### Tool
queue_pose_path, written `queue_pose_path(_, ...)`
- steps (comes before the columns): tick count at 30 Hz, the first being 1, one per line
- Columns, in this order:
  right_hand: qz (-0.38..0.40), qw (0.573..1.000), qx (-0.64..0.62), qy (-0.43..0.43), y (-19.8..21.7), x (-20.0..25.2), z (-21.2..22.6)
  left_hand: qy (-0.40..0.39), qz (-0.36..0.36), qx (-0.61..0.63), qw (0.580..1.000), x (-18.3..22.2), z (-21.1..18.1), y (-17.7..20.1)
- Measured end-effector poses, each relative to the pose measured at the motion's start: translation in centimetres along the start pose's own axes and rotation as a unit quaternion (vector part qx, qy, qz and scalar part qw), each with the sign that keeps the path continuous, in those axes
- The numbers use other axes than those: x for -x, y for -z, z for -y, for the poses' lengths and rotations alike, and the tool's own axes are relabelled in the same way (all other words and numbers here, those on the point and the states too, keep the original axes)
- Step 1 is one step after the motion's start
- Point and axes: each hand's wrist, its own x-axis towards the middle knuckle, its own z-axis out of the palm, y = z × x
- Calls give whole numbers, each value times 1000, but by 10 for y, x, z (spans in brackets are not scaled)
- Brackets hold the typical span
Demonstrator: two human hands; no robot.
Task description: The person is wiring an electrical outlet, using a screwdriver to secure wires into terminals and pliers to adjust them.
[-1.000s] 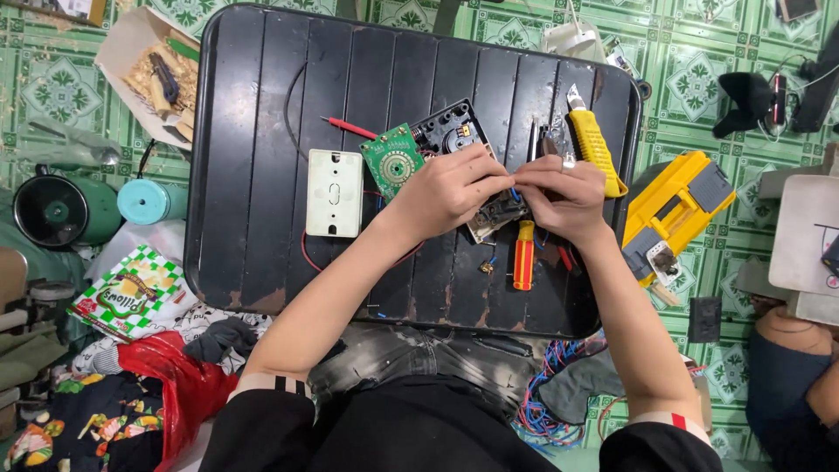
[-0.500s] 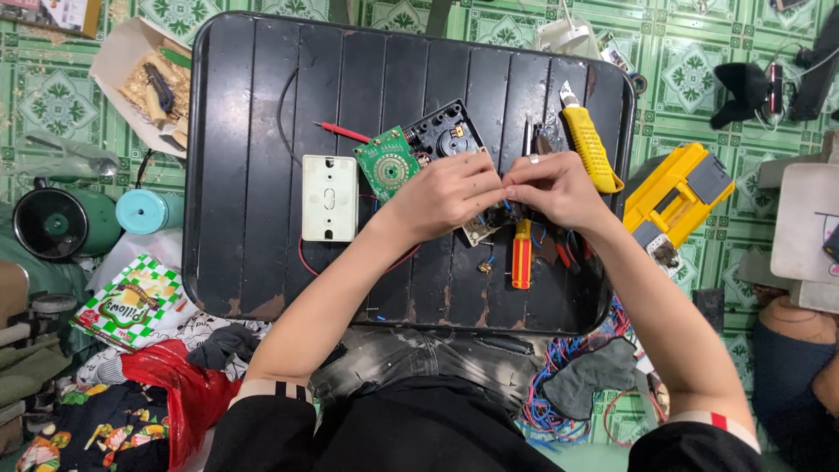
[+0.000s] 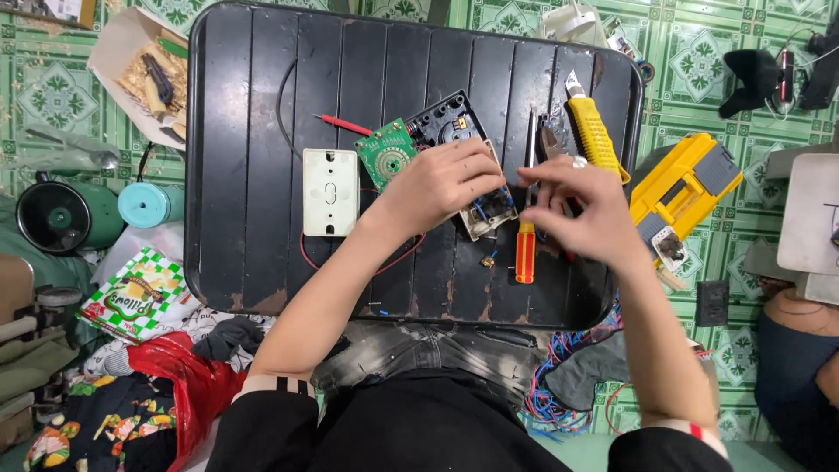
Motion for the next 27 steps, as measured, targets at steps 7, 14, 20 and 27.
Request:
queue_pose_path(7,-167,969,180,-35,-53,36,33,35,71,-24,997,0,1,26)
queue_pose_path(14,-237,909,333,-84,-104,33,33,16,147,-34,988,8,8,26)
queue_pose_path(20,-208,933,283,-78,-90,43,31,-23,177,-18,984,-3,3,36)
queue_pose_path(27,-210,911,355,-25,-98,45,30,49,215,51,974,-8,-7,40)
